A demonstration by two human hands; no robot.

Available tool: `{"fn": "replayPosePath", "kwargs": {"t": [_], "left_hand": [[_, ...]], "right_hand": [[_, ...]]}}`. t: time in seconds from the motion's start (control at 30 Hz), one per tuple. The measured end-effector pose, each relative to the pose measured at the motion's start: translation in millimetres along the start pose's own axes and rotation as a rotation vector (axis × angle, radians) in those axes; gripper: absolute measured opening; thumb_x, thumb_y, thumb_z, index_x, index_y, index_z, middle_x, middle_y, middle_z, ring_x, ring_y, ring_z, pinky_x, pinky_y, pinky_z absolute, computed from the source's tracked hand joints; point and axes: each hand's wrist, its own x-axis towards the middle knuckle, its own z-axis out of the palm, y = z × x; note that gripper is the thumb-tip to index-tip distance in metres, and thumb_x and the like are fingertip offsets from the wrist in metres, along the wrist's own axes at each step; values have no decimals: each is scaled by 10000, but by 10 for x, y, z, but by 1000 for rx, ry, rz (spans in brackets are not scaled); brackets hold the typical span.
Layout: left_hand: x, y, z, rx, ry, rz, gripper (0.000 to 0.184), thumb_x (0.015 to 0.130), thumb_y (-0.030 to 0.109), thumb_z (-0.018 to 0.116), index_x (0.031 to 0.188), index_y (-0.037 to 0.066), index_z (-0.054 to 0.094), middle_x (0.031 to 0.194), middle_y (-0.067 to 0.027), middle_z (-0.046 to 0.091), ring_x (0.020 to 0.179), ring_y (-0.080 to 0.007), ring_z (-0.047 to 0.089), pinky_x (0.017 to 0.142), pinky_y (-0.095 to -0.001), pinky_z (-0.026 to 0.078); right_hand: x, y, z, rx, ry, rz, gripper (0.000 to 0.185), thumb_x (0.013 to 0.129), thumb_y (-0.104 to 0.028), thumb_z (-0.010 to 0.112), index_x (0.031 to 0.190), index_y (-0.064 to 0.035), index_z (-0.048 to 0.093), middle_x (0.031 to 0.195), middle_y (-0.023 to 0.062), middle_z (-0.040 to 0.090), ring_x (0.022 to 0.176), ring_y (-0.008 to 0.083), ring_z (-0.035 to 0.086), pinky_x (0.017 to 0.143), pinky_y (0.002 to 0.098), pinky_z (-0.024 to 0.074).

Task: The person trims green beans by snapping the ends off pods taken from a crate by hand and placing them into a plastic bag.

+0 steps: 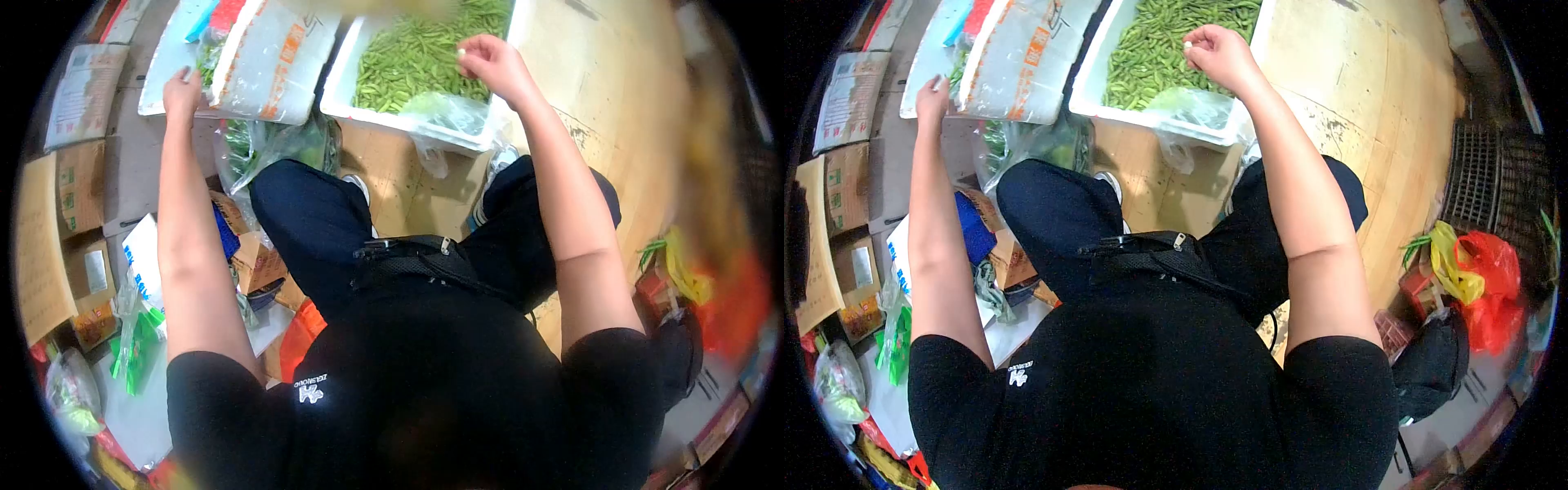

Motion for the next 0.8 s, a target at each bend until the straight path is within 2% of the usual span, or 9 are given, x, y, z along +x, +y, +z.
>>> {"fn": "replayPosePath", "kwargs": {"t": [0.07, 0.1, 0.23, 0.3, 0.37, 0.47, 0.6, 0.7, 0.8], "left_hand": [[-383, 629, -166, -105, 313, 101, 357, 797, 233, 580, 1095, 38, 590, 836, -128, 622, 758, -201, 588, 708, -325, 462], [-601, 895, -67, -428, 260, 140, 266, 808, 192, 576, 1030, 54, 622, 812, -110, 617, 744, -184, 575, 690, -315, 456], [-1899, 1873, 694, -737, -673, 31, 234, 828, 220, 588, 947, 23, 632, 844, -100, 649, 777, -156, 595, 720, -287, 465], [-2475, 2111, 1242, -933, -894, 15, 307, 771, 301, 654, 875, 12, 635, 766, -76, 638, 727, -148, 582, 688, -289, 464], [-2745, 2246, 1602, -704, -1368, -298, 586, 743, 330, 691, 1207, 40, 479, 1113, -103, 565, 1021, -197, 521, 830, -379, 433], [-3097, 2492, 1638, -864, -1397, -712, 641, 727, 339, 700, 1243, 71, 430, 1154, -128, 528, 1056, -251, 485, 820, -447, 416], [-3023, 2476, 1932, -974, -1513, -813, 486, 719, 259, 705, 1133, 159, 470, 992, -44, 520, 852, -172, 470, 652, -403, 385], [-2764, 2457, 1864, -980, -1313, -800, 356, 752, 247, 664, 1063, 170, 511, 942, -16, 558, 828, -167, 507, 692, -389, 384], [-2498, 2466, 1583, -1227, -1217, -782, 167, 825, 192, 546, 953, 85, 539, 819, -19, 594, 714, -129, 548, 590, -291, 439]], "right_hand": [[22, 30, -24, -88, -5, -3, 240, 786, -116, 595, 986, 19, 601, 703, 53, 624, 625, 102, 590, 597, 235, 473], [32, 44, -31, -146, -24, 9, 257, 802, -132, 584, 1008, 20, 599, 705, 42, 612, 622, 95, 567, 594, 234, 463], [27, 42, 31, -242, -85, 40, 291, 817, -163, 567, 1047, 10, 603, 684, 27, 596, 609, 84, 540, 581, 234, 450], [9, -39, 76, -225, -88, 46, 303, 813, -162, 564, 1068, -2, 598, 693, 19, 600, 614, 74, 538, 573, 232, 447], [-86, -300, 104, -145, -72, 42, 309, 813, -164, 562, 1074, -3, 596, 695, 14, 602, 619, 71, 539, 573, 232, 446], [-89, -367, 79, -46, -27, -45, 276, 815, -188, 560, 1019, -8, 611, 694, 18, 606, 619, 83, 549, 562, 240, 441], [-109, -681, -39, 221, -115, 59, 192, 834, -82, 556, 995, 21, 574, 710, 7, 575, 615, 54, 519, 551, 192, 416], [-135, -757, -127, 212, -134, 80, 196, 832, -80, 557, 1003, 14, 572, 691, 2, 570, 604, 47, 511, 530, 187, 409], [-145, -724, -191, 123, -147, 31, 200, 831, -86, 556, 1009, 3, 574, 673, 3, 572, 596, 61, 516, 524, 197, 412]]}}
